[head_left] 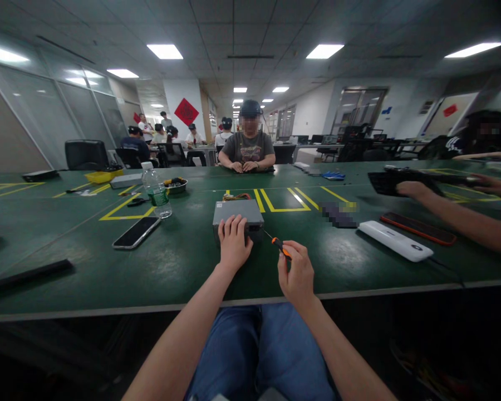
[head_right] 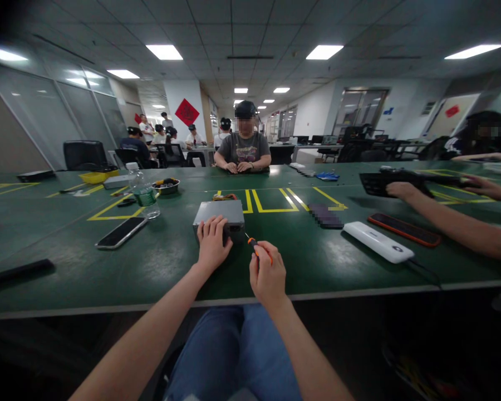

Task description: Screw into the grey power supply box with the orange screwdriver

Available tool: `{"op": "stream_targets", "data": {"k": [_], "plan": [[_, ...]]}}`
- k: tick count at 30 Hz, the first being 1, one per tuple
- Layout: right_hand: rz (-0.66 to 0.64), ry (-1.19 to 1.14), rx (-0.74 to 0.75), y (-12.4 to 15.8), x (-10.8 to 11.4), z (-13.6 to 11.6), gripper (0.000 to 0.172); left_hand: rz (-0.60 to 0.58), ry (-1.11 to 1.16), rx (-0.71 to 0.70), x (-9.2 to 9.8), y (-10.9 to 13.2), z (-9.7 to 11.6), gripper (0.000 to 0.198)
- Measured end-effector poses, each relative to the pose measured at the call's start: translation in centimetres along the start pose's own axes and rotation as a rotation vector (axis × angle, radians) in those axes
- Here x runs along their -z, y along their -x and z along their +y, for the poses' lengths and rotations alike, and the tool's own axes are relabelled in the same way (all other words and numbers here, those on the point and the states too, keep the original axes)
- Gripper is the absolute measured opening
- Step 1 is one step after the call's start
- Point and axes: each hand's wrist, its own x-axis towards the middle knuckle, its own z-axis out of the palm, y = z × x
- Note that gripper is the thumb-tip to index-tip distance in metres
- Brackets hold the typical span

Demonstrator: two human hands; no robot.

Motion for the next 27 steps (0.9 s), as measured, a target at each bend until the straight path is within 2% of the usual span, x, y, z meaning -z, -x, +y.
{"op": "stream_targets", "data": {"k": [6, 10, 14, 19, 22, 24, 27], "plan": [[0.040, 0.008, -0.004, -0.1, -0.1, 0.2, 0.030, 0.013, 0.003, 0.004, -0.1, 0.0, -0.1, 0.046], [0.032, 0.075, 0.021, 0.2, 0.1, 0.4, 0.022, 0.017, 0.003, 0.000, 0.0, 0.0, 0.0, 0.045], [-0.020, 0.164, 0.022, 0.8, 0.6, 0.2, 0.017, 0.015, -0.003, 0.006, 0.1, 0.0, 0.0, 0.044], [-0.109, 0.214, -0.017, 1.2, 1.2, -1.2, 0.027, 0.013, -0.010, -0.008, 0.0, 0.0, -0.1, 0.044], [-0.183, 0.221, 0.026, 1.0, 1.2, -2.1, 0.030, 0.013, -0.007, -0.011, -0.1, 0.0, -0.2, 0.045], [-0.209, 0.233, 0.049, 0.6, 1.2, -2.3, 0.025, 0.015, -0.004, -0.012, -0.3, 0.0, -0.3, 0.046], [-0.197, 0.276, -0.018, -0.1, 1.4, -2.1, 0.016, 0.021, -0.002, -0.017, -0.3, 0.0, -0.3, 0.046]]}}
